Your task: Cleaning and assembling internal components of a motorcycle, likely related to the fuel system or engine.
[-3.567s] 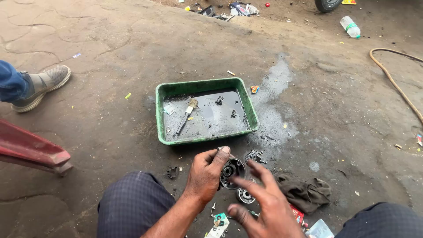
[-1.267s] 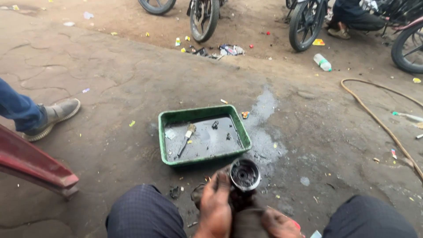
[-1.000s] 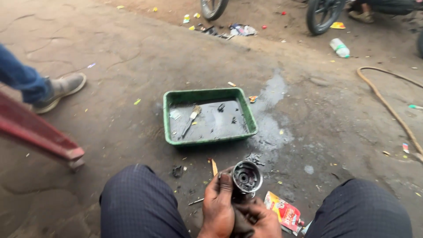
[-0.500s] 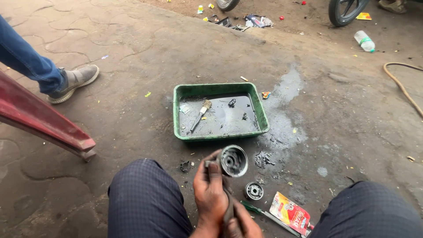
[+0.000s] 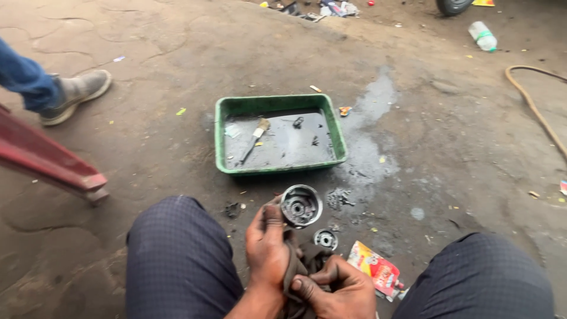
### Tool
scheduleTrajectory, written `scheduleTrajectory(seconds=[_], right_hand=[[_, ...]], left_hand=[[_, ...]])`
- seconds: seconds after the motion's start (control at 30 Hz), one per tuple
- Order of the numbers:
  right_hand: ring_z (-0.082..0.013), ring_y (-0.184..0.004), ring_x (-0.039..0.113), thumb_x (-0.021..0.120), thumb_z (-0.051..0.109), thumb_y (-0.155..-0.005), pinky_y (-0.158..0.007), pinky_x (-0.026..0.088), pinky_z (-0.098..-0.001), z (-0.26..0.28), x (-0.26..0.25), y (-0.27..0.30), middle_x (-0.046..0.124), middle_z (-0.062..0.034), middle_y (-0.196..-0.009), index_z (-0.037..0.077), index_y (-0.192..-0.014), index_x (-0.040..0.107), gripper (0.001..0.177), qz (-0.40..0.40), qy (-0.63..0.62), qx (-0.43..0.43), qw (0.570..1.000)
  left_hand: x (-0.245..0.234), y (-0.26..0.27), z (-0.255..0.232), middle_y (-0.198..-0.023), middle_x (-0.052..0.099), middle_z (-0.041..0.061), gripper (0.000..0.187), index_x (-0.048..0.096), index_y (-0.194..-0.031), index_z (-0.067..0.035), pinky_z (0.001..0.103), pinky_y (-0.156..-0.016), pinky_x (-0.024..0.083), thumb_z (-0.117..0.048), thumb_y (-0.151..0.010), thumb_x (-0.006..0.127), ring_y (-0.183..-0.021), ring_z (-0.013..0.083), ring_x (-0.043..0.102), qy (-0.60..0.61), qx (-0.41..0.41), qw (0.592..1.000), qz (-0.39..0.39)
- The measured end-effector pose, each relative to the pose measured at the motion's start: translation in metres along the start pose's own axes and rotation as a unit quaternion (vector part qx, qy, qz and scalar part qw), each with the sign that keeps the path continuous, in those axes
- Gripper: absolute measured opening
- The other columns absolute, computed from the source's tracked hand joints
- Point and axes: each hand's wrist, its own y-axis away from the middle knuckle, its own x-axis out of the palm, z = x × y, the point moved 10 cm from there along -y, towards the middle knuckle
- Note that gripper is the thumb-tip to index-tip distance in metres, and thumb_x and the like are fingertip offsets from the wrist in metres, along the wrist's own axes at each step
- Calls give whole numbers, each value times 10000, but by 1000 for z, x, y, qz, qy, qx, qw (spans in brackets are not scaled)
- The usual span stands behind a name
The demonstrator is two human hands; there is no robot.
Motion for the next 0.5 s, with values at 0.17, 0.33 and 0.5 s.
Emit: scheduleTrajectory(seconds=[0.17, 0.33, 0.5], right_hand=[[-127, -669, 656, 865, 42, -801, -625, 550, -255, 8, 4, 0, 738, -118, -746, -38, -833, 755, 140, -3, -93, 144, 985], [-75, -928, 732, 658, -38, -791, -798, 571, -206, -21, 24, 20, 738, -49, -1102, 105, -1263, 549, 506, 6, -210, 403, 891], [-213, -908, 728, 678, 192, -904, -800, 571, -315, -163, -35, 82, 747, -159, -1005, -58, -1292, 653, 463, 99, -199, 447, 867]], left_hand=[[4, 16, 1, -768, 651, 15, 383, 722, -1136, -39, 224, -478, 407, -340, -1042, 504, -577, 78, 491, -33, -37, 998, -50], [9, 32, 3, -926, 769, 82, 408, 682, -1173, 33, 233, -663, 565, -269, -1003, 468, -750, 118, 693, -17, 11, 1000, -11], [-82, 34, 112, -1043, 784, 237, 489, 658, -1293, 63, 360, -775, 522, -344, -1063, 518, -854, 256, 669, -75, -25, 996, 39]])
